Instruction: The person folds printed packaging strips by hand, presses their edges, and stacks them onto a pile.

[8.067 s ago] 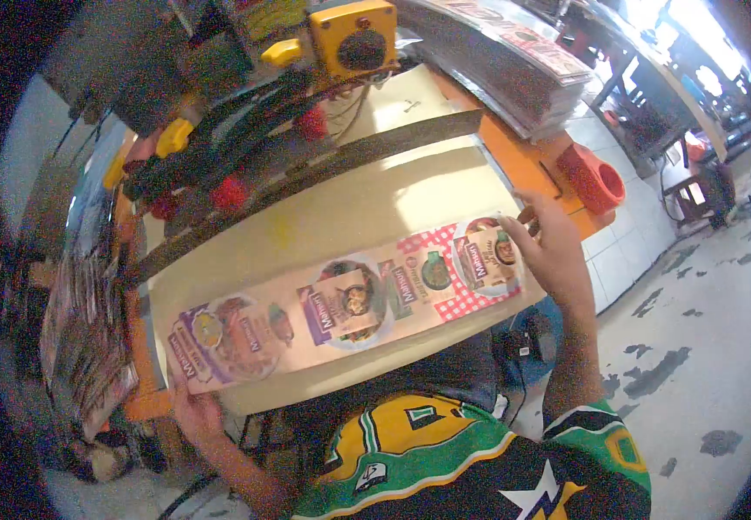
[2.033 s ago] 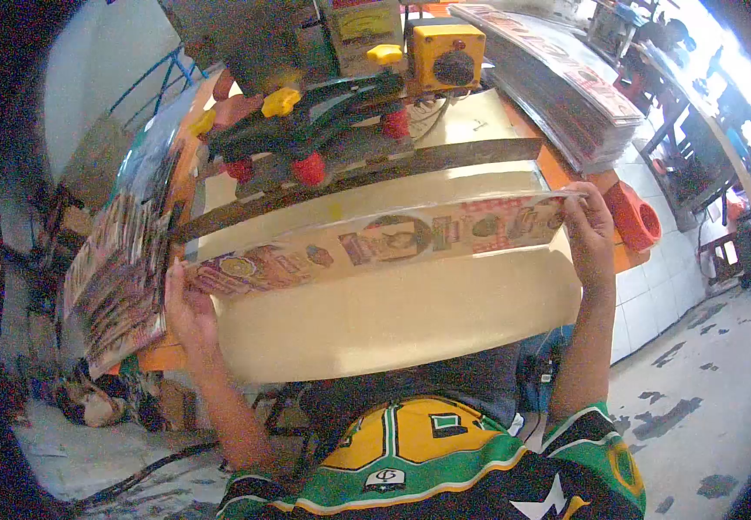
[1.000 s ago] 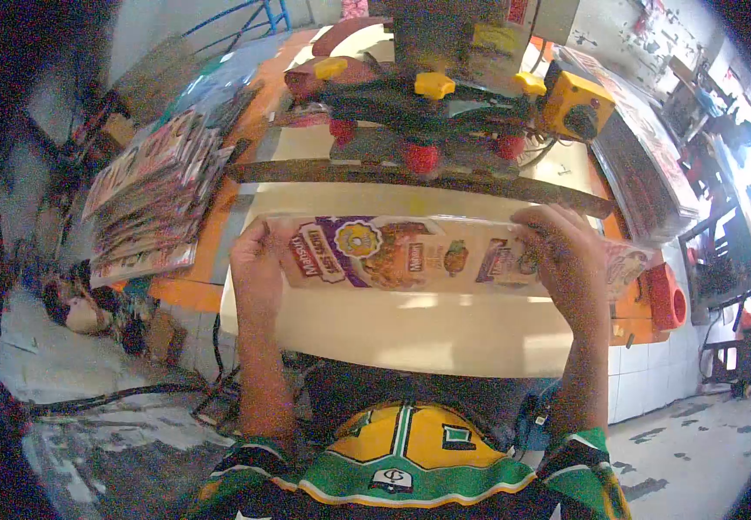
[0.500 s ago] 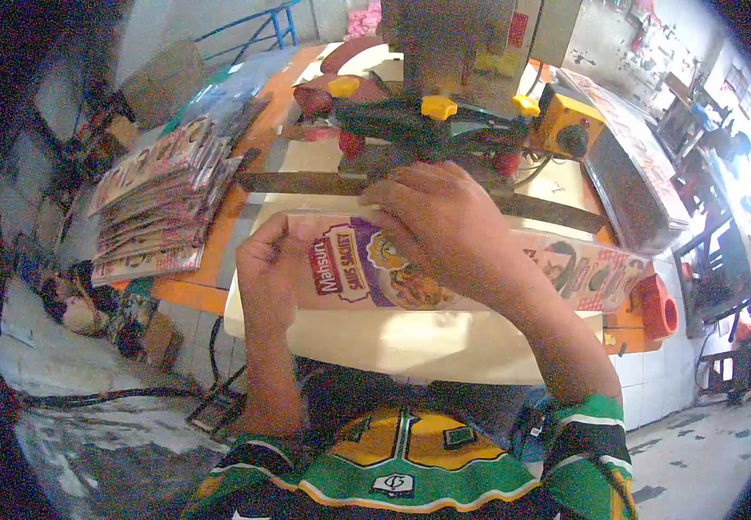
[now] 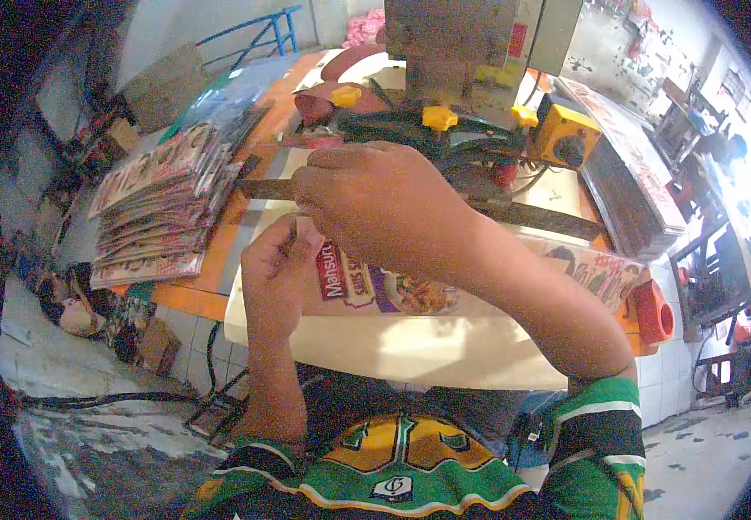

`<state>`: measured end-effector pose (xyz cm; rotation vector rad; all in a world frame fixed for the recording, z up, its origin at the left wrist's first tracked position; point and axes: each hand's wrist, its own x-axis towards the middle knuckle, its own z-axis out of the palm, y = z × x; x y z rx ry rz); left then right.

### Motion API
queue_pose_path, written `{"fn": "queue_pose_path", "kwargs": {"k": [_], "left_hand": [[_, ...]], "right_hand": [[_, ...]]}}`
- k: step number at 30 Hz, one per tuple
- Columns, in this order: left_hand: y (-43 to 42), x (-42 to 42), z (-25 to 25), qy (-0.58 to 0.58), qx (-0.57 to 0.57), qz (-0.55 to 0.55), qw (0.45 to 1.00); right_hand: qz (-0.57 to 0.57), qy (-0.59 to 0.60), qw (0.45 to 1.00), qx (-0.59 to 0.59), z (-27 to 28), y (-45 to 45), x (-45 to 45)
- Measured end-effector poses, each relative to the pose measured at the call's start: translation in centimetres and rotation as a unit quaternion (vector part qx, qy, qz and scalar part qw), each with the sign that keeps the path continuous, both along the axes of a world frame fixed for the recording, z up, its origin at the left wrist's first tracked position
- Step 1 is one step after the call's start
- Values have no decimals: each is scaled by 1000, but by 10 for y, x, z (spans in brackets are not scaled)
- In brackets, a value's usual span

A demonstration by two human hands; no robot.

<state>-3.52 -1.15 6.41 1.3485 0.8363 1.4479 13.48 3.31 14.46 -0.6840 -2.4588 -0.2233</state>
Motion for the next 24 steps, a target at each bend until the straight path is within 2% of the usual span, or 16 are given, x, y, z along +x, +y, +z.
{"fn": "queue_pose_path", "kwargs": {"k": [6, 8, 15, 21, 24], "left_hand": [[3, 3, -1, 60, 22, 39, 997], [4, 5, -3, 64, 33, 44, 996], [2, 4, -5, 102, 43, 63, 992], [3, 10, -8, 40, 55, 56, 996], [0, 13, -7, 51, 26, 66, 996]], "right_hand": [[-5, 8, 999, 43, -3, 3, -4], [-29, -41, 996, 69, -3, 1, -4], [-34, -43, 991, 123, -7, -9, -7], [-69, -51, 986, 144, -11, -13, -11], [-88, -42, 983, 154, -13, -15, -12]]}}
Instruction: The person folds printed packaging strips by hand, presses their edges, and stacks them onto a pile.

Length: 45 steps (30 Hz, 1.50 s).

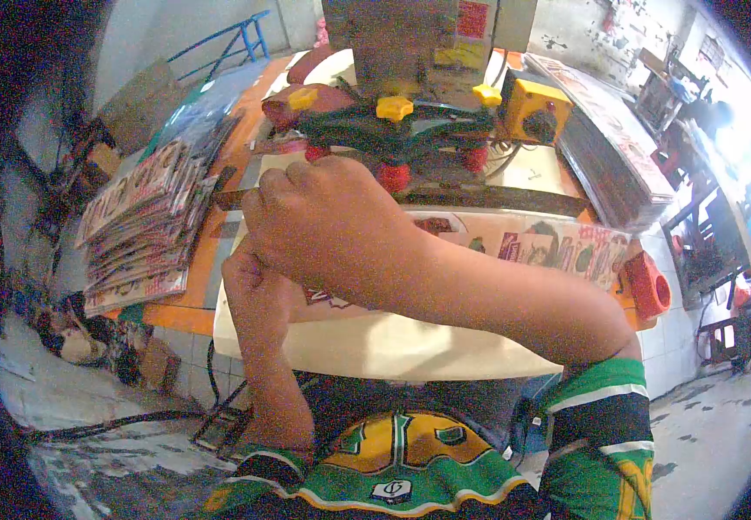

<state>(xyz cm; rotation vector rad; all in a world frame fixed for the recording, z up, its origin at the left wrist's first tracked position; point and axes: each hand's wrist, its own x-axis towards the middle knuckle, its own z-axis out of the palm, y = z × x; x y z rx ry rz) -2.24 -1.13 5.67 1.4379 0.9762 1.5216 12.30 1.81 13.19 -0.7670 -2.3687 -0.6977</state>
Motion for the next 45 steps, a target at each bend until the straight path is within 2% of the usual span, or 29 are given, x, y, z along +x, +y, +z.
{"fn": "queue_pose_path", "kwargs": {"k": [7, 10, 13, 15, 16, 18, 20, 22, 24, 25, 26, 27, 28, 30, 31, 32, 34, 36, 38, 39, 41, 42, 43, 44, 45], "left_hand": [[3, 3, -7, 16, 39, -5, 999], [0, 4, -2, 13, -8, 5, 1000], [-1, 3, 0, 45, -31, 27, 998], [0, -3, -6, 105, 46, 79, 990], [4, -13, -16, 101, 24, 103, 989], [4, -31, -26, 67, 35, 90, 993], [16, -66, -53, -25, 44, 97, 994], [24, -93, -55, -34, 50, 87, 994], [30, -124, -66, -72, 5, 153, 986], [35, -142, -73, -70, 2, 148, 987], [40, -160, -82, -125, -11, 146, 981], [43, -175, -88, -179, -24, 146, 973], [44, -185, -92, -177, -25, 145, 973], [46, -202, -96, -139, -36, 229, 963], [49, -213, -101, -136, -36, 228, 963], [53, -224, -107, -157, -40, 224, 961], [55, -221, -103, -174, -43, 217, 960], [56, -208, -100, -126, -23, 317, 940], [54, -187, -90, -115, 8, 315, 942], [54, -181, -86, -107, 37, 316, 942], [57, -184, -90, -135, 11, 298, 945], [57, -185, -91, -165, -17, 283, 945], [55, -186, -92, -162, -16, 280, 946], [53, -187, -92, -132, -26, 298, 945], [53, -182, -89, -102, -35, 316, 943]], "right_hand": [[-44, 35, 998, -4, -6, -6, 2], [-45, 65, 997, -11, -8, -6, 0], [-11, 87, 996, -27, -11, 0, 3], [6, 86, 996, -33, -11, 3, 10], [15, 80, 994, -69, -11, 3, 14], [2, 74, 992, -104, -14, -1, 29], [-20, 50, 983, -178, -19, -8, 47], [-38, 41, 979, -196, -36, -4, 77], [-42, 34, 975, -213, -41, -8, 106], [-83, 76, 962, -250, -41, -15, 121], [-121, 118, 943, -287, -43, -22, 137], [-123, 120, 946, -274, -47, -25, 153], [-125, 121, 949, -261, -52, -28, 170], [-179, 148, 930, -284, -59, -37, 200], [-197, 195, 914, -296, -63, -42, 211], [-197, 197, 913, -297, -66, -46, 220], [-153, 306, 879, -331, -71, -54, 234], [-163, 325, 866, -344, -74, -60, 242], [-173, 382, 815, -399, -83, -62, 249], [-174, 386, 814, -398, -90, -62, 251], [-148, 492, 730, -452, -105, -60, 256], [-149, 495, 728, -450, -111, -60, 257], [-110, 536, 692, -471, -116, -60, 257], [-70, 574, 652, -490, -119, -60, 257], [-70, 578, 650, -488, -121, -60, 252]]}}
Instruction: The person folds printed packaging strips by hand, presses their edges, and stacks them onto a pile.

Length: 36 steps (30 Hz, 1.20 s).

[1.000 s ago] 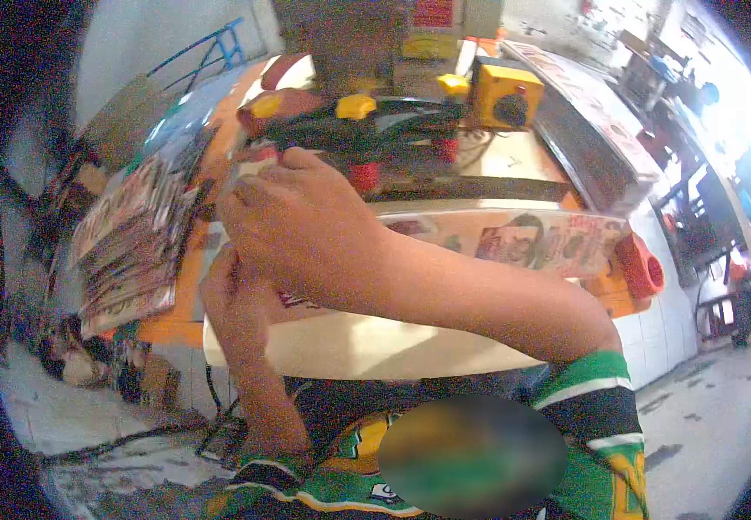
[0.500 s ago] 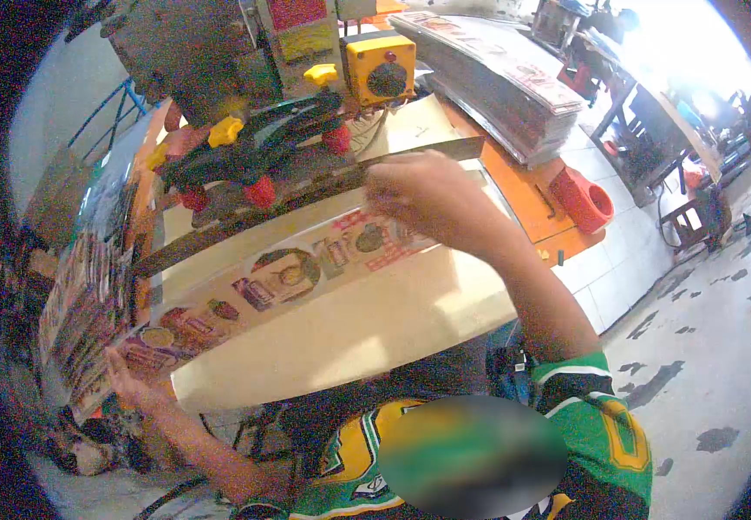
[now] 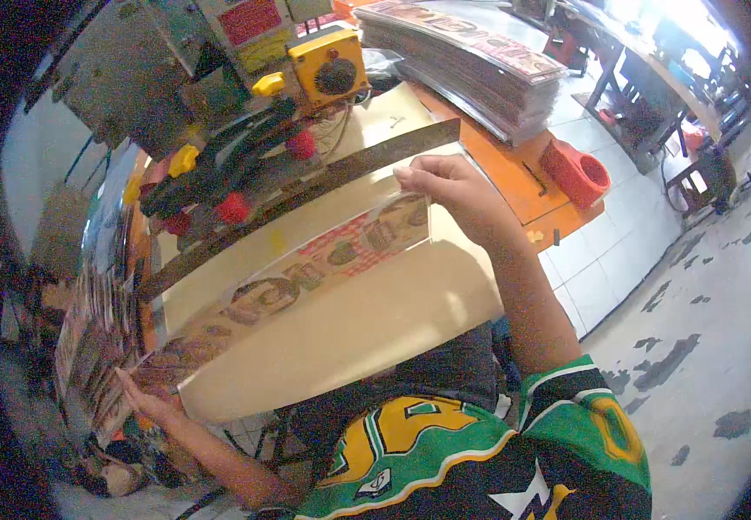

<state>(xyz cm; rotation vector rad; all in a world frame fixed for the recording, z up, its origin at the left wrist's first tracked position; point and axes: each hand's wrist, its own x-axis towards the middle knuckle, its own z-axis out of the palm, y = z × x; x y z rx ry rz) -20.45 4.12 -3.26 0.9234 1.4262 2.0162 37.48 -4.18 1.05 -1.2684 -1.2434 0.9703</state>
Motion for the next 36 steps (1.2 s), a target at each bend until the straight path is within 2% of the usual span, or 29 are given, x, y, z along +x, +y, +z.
{"fn": "queue_pose_path", "kwargs": {"k": [2, 4, 5, 7, 9, 11, 13, 15, 17, 19, 21, 25, 29, 30, 32, 33, 35, 36], "left_hand": [[-1, 12, 6, -27, 7, -8, 1000], [3, 3, -1, -55, 15, -16, 998], [8, -25, -20, 24, 32, -35, 999], [6, -14, -10, 103, 50, -56, 992], [-6, 12, 10, 70, 13, -6, 997], [0, 4, 8, 109, 21, -1, 994], [2, 10, 14, 147, 30, 2, 989], [0, 26, 22, 335, 68, 135, 930], [-8, 66, 42, 359, 88, 172, 913], [-11, 98, 49, 381, 108, 209, 894], [-13, 122, 49, 395, 179, 26, 901], [-32, 223, 94, 542, 199, -250, 777], [-32, 305, 115, 561, 208, -377, 706], [-30, 320, 118, 562, 210, -377, 706], [-26, 345, 121, 584, 198, -437, 655], [-26, 353, 122, 584, 201, -435, 655], [-26, 367, 121, 592, 136, -501, 617], [-28, 371, 120, 581, 137, -500, 627]], "right_hand": [[-38, 178, 983, -20, -3, 0, -11], [-12, 210, 978, -3, -11, -1, -7], [19, 240, 971, 14, -15, -1, -5], [11, 245, 969, 25, -26, -4, -5], [4, 250, 968, 37, -30, -9, -9], [13, 147, 989, 23, -30, -15, -15], [15, 180, 983, 32, -35, -15, -23], [20, 213, 976, 42, -40, -15, -26], [6, 173, 983, 61, -42, -15, -27], [8, 184, 980, 70, -40, -16, -33], [12, 194, 978, 77, -36, -18, -38], [10, 171, 981, 89, -31, -20, -47], [2, 149, 983, 103, -24, -24, -56], [1, 148, 983, 105, -24, -26, -56], [11, 106, 991, 81, -28, -27, -54], [11, 104, 991, 84, -28, -28, -55], [14, 136, 986, 91, -30, -29, -58], [15, 100, 991, 87, -32, -28, -56]]}}
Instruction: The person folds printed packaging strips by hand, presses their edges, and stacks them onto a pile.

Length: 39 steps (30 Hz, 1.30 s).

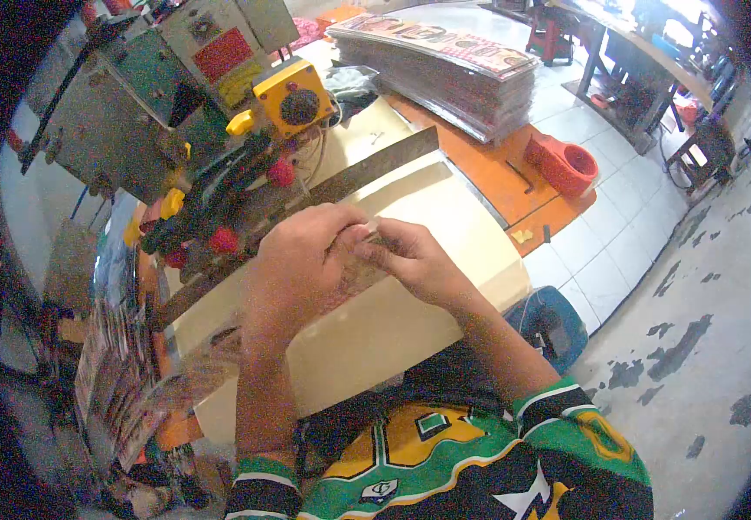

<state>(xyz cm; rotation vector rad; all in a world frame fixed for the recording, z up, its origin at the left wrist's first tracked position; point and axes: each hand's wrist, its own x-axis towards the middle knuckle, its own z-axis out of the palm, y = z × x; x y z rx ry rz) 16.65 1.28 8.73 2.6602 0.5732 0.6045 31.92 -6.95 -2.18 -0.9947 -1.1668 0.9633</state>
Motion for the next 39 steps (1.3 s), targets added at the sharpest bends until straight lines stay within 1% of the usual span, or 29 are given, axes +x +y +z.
{"fn": "queue_pose_path", "kwargs": {"k": [1, 3, 4, 6, 10, 12, 13, 15, 19, 21, 25, 27, 28, 30, 31, 33, 37, 39], "left_hand": [[-1, 2, -2, -1, 1, -1, 1000], [-4, 4, -10, -57, 22, 1, 998], [-4, 4, -15, -57, 21, 1, 998], [-4, 4, -23, -98, 70, 15, 993], [-3, 2, -24, -97, 72, 21, 992], [-4, 1, -21, -95, 132, 10, 987], [-4, 1, -22, -95, 132, 10, 987], [-7, 2, -26, -152, 183, 22, 971], [-12, 0, -35, -184, 199, 42, 962], [-13, -1, -38, -211, 194, 45, 957], [-12, -1, -42, -233, 183, 46, 954], [-12, -3, -40, -200, 128, 58, 970], [-10, -4, -37, -201, 128, 57, 970], [-6, -7, -31, -168, 46, 3, 985], [-6, -8, -30, -168, 46, 4, 985], [-8, -11, -28, -147, 4, -13, 989], [-11, -15, -18, -134, -39, 13, 990], [-7, -17, -13, -109, -50, 0, 993]], "right_hand": [[-1, -1, 1000, 1, -2, -1, 1], [13, 37, 999, 20, -2, -2, -2], [13, 37, 999, 18, -4, -1, -2], [16, 32, 999, 19, -11, 1, -1], [33, 56, 998, 22, -21, 4, -4], [24, 29, 999, 28, -22, 6, -5], [24, 29, 999, 28, -23, 6, -5], [84, 90, 992, -13, -26, 4, -6], [70, 86, 994, 8, -24, 1, -12], [44, 8, 999, 24, -30, 0, -12], [35, 3, 999, 26, -27, -3, -14], [12, -66, 997, 27, -22, -3, -12], [10, -66, 997, 28, -23, -4, -13], [18, -3, 1000, 14, -27, -3, -18], [20, -3, 1000, 14, -30, -2, -17], [10, -69, 997, 27, -36, -2, -14], [23, -32, 999, 37, -37, -2, -18], [43, -6, 999, 4, -32, -4, -19]]}}
